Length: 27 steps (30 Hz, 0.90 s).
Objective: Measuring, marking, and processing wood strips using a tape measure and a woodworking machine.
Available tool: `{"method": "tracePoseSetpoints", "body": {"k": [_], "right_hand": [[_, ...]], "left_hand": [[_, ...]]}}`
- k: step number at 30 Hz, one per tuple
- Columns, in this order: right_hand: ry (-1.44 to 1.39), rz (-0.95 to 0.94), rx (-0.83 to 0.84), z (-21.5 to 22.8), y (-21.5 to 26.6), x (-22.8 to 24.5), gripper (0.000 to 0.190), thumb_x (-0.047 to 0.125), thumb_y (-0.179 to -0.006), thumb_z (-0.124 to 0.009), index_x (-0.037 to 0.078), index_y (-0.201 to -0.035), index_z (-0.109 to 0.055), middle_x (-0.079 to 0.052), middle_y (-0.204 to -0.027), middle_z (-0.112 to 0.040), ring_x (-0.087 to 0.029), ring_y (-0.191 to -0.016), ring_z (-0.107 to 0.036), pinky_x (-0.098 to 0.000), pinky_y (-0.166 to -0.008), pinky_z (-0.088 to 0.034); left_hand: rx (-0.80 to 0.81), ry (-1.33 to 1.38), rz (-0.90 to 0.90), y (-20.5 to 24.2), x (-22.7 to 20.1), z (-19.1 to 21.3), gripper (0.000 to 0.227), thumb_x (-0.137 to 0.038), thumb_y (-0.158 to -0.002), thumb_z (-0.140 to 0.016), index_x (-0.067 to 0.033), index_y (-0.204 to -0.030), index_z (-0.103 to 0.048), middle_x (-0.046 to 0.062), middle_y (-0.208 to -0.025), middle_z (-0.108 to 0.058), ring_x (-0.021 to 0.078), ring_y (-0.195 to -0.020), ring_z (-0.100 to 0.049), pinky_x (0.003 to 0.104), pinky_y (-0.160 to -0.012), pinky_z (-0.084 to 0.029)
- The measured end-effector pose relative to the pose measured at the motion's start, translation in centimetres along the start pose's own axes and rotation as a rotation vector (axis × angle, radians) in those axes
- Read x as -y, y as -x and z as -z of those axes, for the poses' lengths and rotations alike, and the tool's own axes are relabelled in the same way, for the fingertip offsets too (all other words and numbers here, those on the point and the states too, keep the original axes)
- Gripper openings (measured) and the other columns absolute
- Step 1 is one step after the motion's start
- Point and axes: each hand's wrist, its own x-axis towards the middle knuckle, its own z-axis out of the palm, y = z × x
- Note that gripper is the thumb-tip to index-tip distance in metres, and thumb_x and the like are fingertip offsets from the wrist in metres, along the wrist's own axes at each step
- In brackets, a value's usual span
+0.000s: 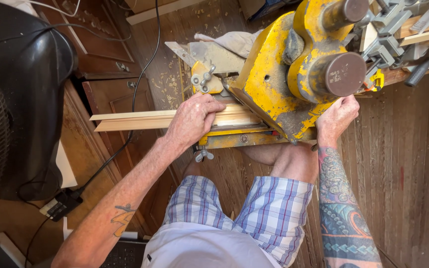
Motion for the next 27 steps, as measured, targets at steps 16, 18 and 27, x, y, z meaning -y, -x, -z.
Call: {"method": "tracePoseSetpoints", "body": {"k": [16, 18, 27], "right_hand": [[-0.018, -0.109, -0.018, 2.6, 0.3, 11.0, 0.052, 0.034, -0.115, -0.046, 0.001, -0.085, -0.073, -0.022, -0.074, -0.068, -0.030, -0.071, -0.068, -0.0462, -0.077, -0.053], [-0.040, -0.136, -0.005, 2.7, 0.4, 11.2, 0.055, 0.038, -0.115, -0.045, 0.003, -0.082, -0.072, -0.018, -0.072, -0.068, -0.025, -0.070, -0.064, -0.0453, -0.077, -0.053], [-0.015, -0.195, -0.016, 1.7, 0.2, 7.4, 0.062, 0.046, -0.116, -0.046, 0.010, -0.068, -0.063, -0.009, -0.060, -0.063, -0.025, -0.064, -0.064, -0.0424, -0.074, -0.054]], "left_hand": [[0.059, -0.132, 0.184, -1.2, -0.1, -1.6, 0.015, -0.021, -0.087, -0.077, -0.0188, -0.102, -0.081, 0.005, -0.093, -0.074, 0.0277, -0.097, -0.069, 0.048, -0.089, -0.059], [0.088, -0.198, 0.235, -1.1, -0.6, -1.5, 0.015, -0.025, -0.088, -0.076, -0.0231, -0.102, -0.080, 0.001, -0.094, -0.073, 0.0255, -0.098, -0.069, 0.047, -0.089, -0.059], [0.050, -0.195, 0.231, -0.7, -0.8, -2.2, 0.018, -0.018, -0.089, -0.073, -0.0217, -0.105, -0.080, 0.004, -0.094, -0.073, 0.0277, -0.101, -0.070, 0.051, -0.090, -0.059]]}}
